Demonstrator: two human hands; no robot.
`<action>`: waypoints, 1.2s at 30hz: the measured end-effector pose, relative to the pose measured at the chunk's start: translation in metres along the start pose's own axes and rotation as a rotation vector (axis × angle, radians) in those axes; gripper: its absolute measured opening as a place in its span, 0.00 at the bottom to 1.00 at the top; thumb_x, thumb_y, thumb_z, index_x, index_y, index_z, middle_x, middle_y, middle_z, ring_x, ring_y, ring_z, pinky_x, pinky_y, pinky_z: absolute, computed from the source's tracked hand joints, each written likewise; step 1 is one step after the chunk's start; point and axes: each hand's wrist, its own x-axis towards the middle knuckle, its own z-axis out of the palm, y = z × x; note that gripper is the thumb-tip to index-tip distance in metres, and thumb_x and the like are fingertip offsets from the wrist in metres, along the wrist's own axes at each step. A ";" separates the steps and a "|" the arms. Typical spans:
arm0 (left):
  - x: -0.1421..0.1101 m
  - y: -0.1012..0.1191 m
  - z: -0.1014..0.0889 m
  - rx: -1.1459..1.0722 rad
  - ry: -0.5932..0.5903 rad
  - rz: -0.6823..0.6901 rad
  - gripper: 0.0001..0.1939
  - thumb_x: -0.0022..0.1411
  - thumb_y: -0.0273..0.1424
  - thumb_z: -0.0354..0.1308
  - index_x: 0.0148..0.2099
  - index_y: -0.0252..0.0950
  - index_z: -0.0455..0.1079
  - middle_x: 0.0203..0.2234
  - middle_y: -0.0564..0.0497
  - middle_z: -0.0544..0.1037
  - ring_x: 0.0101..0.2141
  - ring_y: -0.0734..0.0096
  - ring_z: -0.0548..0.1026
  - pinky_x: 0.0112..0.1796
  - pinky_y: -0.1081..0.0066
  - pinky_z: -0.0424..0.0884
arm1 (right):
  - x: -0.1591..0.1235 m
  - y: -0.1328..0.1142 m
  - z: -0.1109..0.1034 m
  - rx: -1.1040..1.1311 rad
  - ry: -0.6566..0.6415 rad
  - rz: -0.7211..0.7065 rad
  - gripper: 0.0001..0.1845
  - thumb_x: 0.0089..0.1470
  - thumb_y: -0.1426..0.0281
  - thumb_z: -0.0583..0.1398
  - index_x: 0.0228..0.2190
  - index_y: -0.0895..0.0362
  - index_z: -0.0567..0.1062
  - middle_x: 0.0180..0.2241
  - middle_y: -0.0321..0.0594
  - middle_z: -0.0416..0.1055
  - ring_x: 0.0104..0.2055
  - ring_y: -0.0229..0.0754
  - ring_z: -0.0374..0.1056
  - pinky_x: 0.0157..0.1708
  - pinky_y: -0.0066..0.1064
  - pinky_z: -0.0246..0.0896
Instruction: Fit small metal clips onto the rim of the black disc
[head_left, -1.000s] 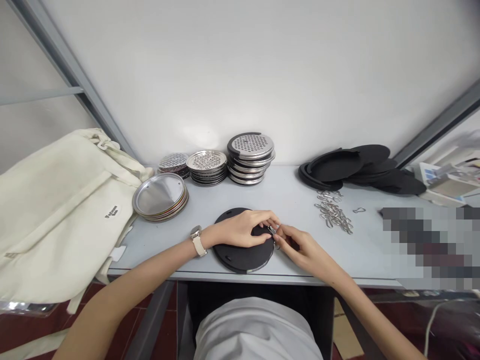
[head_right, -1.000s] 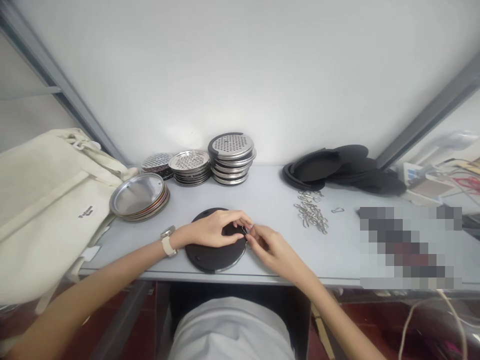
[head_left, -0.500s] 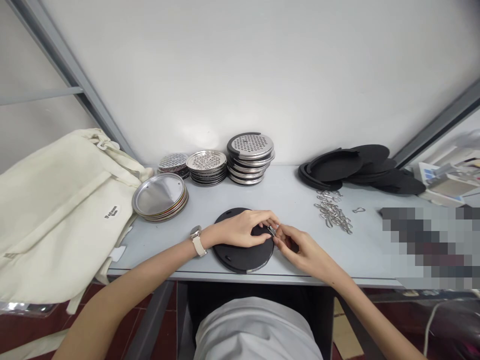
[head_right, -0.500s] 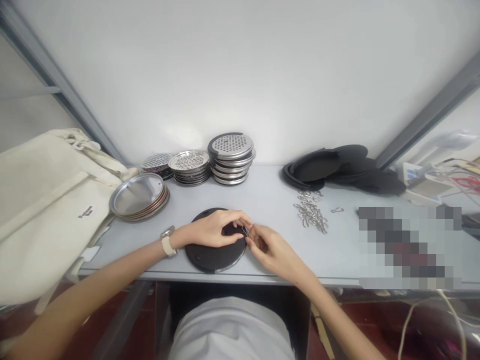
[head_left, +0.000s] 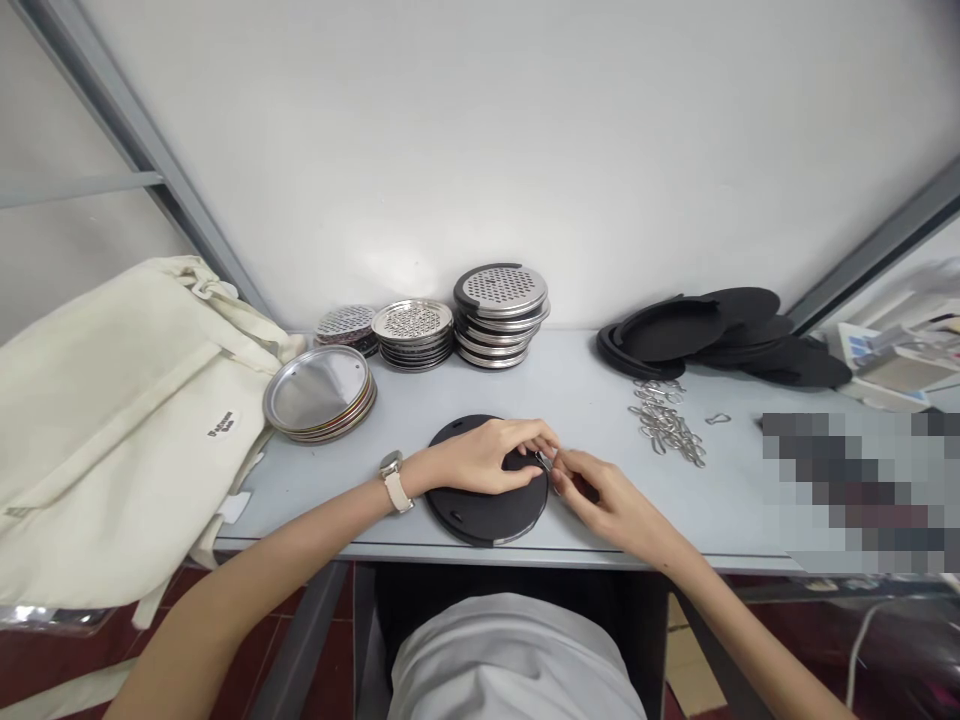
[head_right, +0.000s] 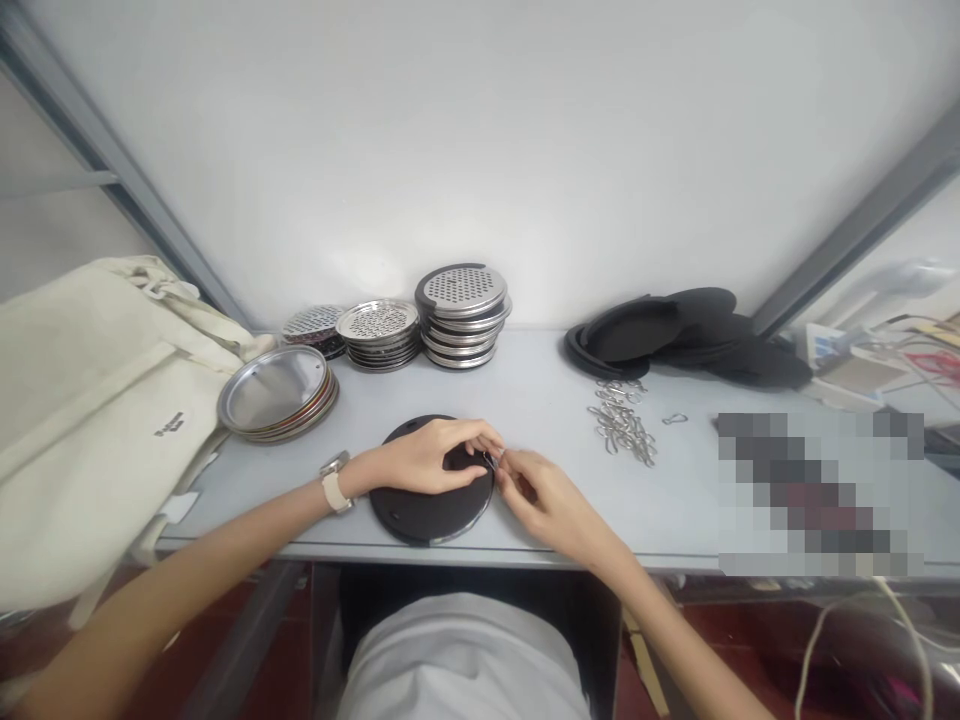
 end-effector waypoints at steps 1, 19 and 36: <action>0.000 0.000 0.000 -0.001 -0.003 -0.003 0.17 0.57 0.22 0.55 0.50 0.33 0.65 0.41 0.46 0.75 0.40 0.70 0.74 0.44 0.70 0.69 | 0.000 0.000 0.000 0.009 0.002 0.007 0.15 0.62 0.64 0.47 0.25 0.56 0.61 0.23 0.33 0.58 0.25 0.35 0.54 0.24 0.27 0.51; 0.001 0.001 0.000 0.047 0.018 0.006 0.15 0.57 0.21 0.55 0.48 0.34 0.65 0.40 0.46 0.74 0.41 0.68 0.73 0.45 0.68 0.69 | 0.000 -0.002 -0.001 0.008 0.011 -0.015 0.14 0.63 0.64 0.46 0.28 0.55 0.63 0.26 0.36 0.64 0.28 0.38 0.59 0.28 0.28 0.55; 0.001 0.000 0.000 0.016 0.001 -0.007 0.15 0.57 0.22 0.54 0.48 0.34 0.65 0.41 0.46 0.75 0.42 0.68 0.73 0.45 0.69 0.69 | 0.000 -0.002 0.000 -0.002 -0.001 0.012 0.12 0.61 0.65 0.49 0.27 0.55 0.62 0.23 0.31 0.58 0.24 0.35 0.53 0.25 0.27 0.51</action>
